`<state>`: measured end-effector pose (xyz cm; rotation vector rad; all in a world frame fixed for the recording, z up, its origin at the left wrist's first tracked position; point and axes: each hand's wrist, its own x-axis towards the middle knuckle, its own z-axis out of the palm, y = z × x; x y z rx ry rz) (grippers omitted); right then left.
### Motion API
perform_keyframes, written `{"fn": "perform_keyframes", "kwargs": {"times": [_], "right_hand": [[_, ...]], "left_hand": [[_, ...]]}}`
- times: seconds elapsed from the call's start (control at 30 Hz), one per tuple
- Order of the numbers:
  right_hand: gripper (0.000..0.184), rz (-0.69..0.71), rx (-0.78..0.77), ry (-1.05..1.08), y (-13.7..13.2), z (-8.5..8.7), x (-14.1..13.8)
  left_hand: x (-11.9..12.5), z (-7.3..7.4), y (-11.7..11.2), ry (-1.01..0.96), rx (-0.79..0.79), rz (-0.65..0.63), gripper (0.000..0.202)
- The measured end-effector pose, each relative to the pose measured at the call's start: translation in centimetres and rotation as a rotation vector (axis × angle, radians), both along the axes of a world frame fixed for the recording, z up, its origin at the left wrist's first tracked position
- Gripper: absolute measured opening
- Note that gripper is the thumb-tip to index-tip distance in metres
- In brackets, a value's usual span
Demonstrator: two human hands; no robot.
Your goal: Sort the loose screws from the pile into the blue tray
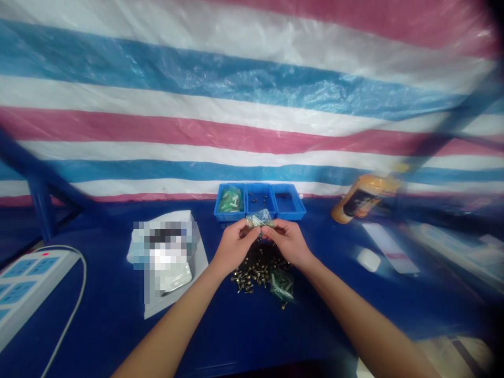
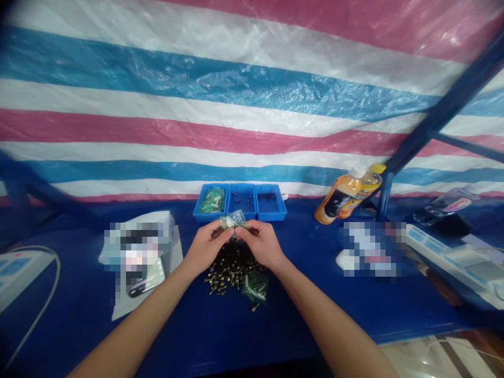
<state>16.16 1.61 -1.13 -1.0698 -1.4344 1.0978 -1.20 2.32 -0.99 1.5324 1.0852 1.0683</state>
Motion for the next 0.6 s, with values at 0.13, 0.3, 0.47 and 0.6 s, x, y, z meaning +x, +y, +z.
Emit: {"fn": "perform_keyframes", "kwargs": {"times": [0.13,0.3,0.47,0.6], "right_hand": [[0.028,-0.004,0.051,-0.101,-0.2,0.5,0.3],[0.027,0.114,0.057,-0.140,-0.1,1.2,0.8],[0.029,0.123,-0.058,-0.036,0.1,1.3,1.1],[0.037,0.098,0.014,-0.137,-0.2,1.0,0.8]], "left_hand": [[-0.4,0.0,0.4,-0.030,0.030,0.011,0.023],[-0.4,-0.1,0.4,-0.079,0.024,-0.032,0.022],[-0.2,0.1,0.0,-0.140,-0.052,0.004,0.022],[-0.1,0.1,-0.2,-0.189,-0.074,0.002,0.024]]}}
